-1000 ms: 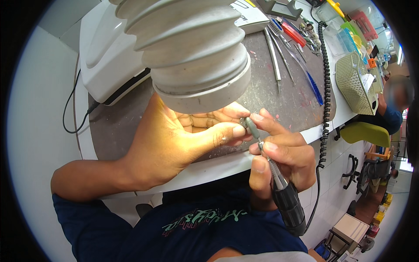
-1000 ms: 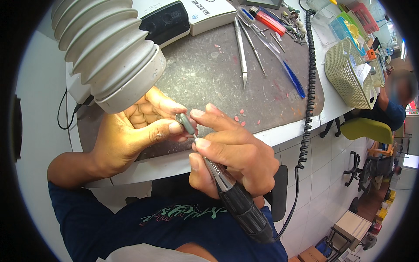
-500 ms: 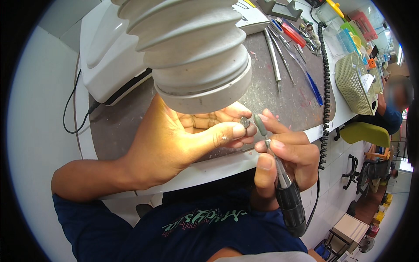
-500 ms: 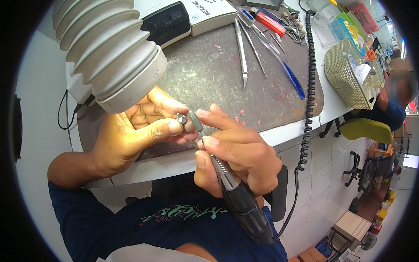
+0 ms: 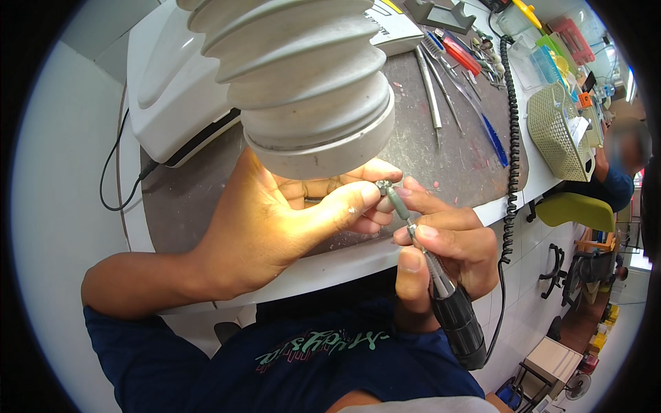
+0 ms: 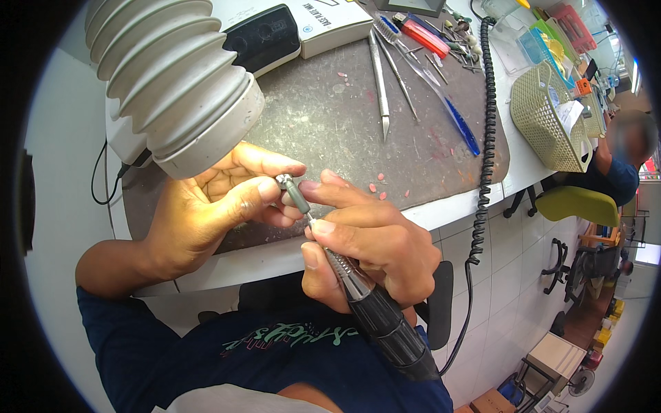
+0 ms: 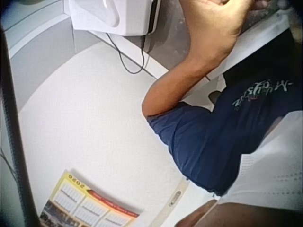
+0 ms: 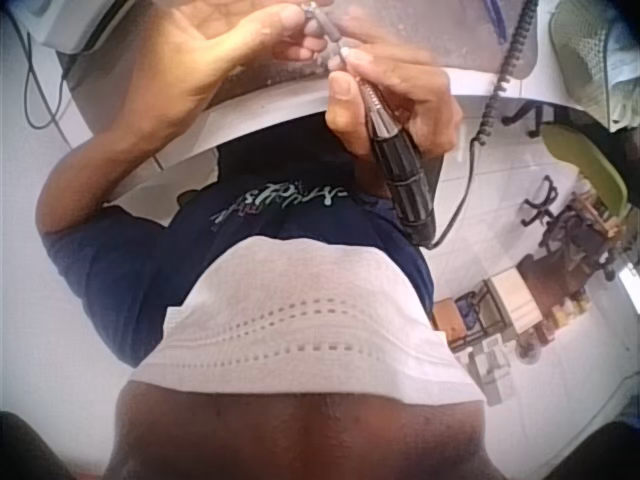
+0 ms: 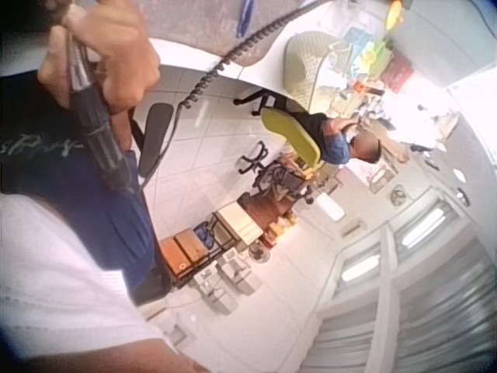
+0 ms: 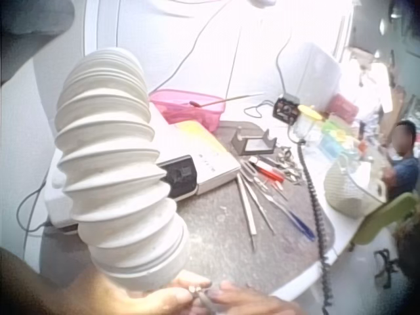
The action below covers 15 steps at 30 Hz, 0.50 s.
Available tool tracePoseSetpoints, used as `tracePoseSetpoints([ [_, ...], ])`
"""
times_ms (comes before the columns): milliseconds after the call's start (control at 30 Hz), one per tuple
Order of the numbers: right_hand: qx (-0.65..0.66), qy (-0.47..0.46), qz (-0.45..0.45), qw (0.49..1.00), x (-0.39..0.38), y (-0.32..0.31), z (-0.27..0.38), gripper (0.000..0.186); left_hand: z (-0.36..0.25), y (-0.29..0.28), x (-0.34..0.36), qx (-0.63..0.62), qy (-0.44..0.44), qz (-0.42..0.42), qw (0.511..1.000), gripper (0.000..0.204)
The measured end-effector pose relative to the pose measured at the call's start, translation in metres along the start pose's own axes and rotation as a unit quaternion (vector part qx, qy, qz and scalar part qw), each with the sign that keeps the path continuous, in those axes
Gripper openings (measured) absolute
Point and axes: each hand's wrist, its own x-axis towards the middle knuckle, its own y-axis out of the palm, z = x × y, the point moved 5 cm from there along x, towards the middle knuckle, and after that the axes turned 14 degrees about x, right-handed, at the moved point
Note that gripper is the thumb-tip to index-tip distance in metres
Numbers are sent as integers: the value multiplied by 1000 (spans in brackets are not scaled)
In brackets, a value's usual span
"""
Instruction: The person uses a rotary tool to grind a small component under a magnifying lamp, then applies glue from a tube to the tool's tip and continues working on the component. The workspace includes various tools and a second person is visible in the background.
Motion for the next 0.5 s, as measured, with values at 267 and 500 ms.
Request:
tracePoseSetpoints([
  [267,-1,11,-1,1000,1,2,1,24,-3,2,0,17,8,25,1000,23],
  [500,-4,9,-1,1000,3,3,1,24,4,2,1,-5,45,20,999,23],
])
